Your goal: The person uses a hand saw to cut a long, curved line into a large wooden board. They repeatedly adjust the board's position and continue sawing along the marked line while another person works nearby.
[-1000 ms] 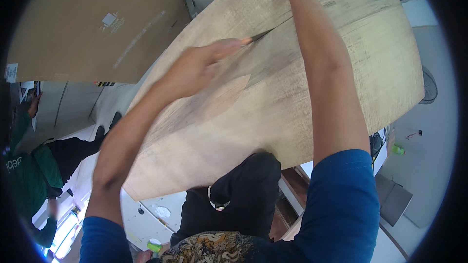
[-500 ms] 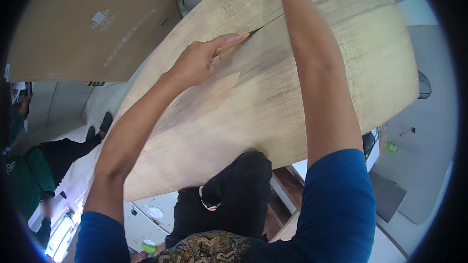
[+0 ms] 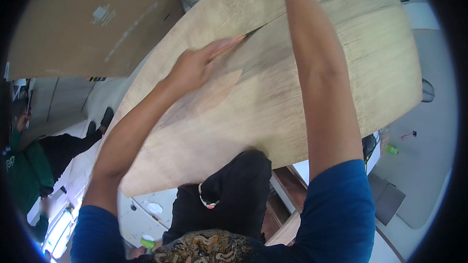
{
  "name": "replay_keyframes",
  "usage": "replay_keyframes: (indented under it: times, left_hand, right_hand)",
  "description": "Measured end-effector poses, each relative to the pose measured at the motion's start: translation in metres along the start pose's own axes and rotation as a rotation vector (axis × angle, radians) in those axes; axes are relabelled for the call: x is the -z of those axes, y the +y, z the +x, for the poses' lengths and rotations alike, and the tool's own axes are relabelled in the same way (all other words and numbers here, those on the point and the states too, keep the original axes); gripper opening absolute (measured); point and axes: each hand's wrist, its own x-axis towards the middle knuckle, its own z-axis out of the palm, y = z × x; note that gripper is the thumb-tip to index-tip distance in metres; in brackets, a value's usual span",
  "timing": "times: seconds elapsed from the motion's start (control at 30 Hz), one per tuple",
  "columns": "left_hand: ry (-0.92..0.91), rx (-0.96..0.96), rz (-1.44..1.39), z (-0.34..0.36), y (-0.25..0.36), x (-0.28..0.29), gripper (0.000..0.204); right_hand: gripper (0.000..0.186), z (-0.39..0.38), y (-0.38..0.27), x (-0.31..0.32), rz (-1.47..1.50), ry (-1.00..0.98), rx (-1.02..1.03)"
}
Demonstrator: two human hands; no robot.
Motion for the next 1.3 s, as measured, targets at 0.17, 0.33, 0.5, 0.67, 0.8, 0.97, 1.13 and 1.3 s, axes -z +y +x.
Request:
replay_keyframes:
  times: [0.17,0.33,0.5,0.67,0.8,0.97,1.13,1.3]
  left_hand:
    - [-0.196,0.106,-0.072,0.004,0.021,0.021,0.068]
    - [-0.307,0.491,-0.007,-0.153,0.073,0.142,0.068]
    - [-0.105,0.167,0.108,-0.122,0.038,0.091,0.074]
    - [-0.268,0.318,-0.083,0.039,0.021,-0.005,0.072]
    - [-0.139,0.078,-0.075,-0.019,0.019,0.025,0.067]
    - [-0.299,0.441,0.065,-0.148,0.067,0.139,0.07]
    - [-0.033,0.02,0.052,-0.093,0.003,0.051,0.077]
    - [-0.254,0.245,-0.141,-0.04,-0.012,0.031,0.073]
  right_hand:
    - [0.047,-0.013,0.01,-0.018,0.031,-0.136,-0.058]
    - [0.045,-0.018,0.012,-0.005,0.026,-0.061,-0.088]
    - [0.044,-0.015,0.017,-0.003,0.041,0.001,-0.064]
    - [0.043,-0.007,0.003,-0.009,0.094,-0.131,-0.085]
    - [0.042,-0.015,0.008,-0.009,0.131,-0.13,-0.064]
    - [0.041,-0.012,0.01,0.011,0.088,-0.042,-0.076]
    - [0.042,-0.004,0.001,0.009,0.046,-0.042,-0.111]
    - [0.042,-0.014,0.014,-0.01,0.026,-0.016,-0.038]
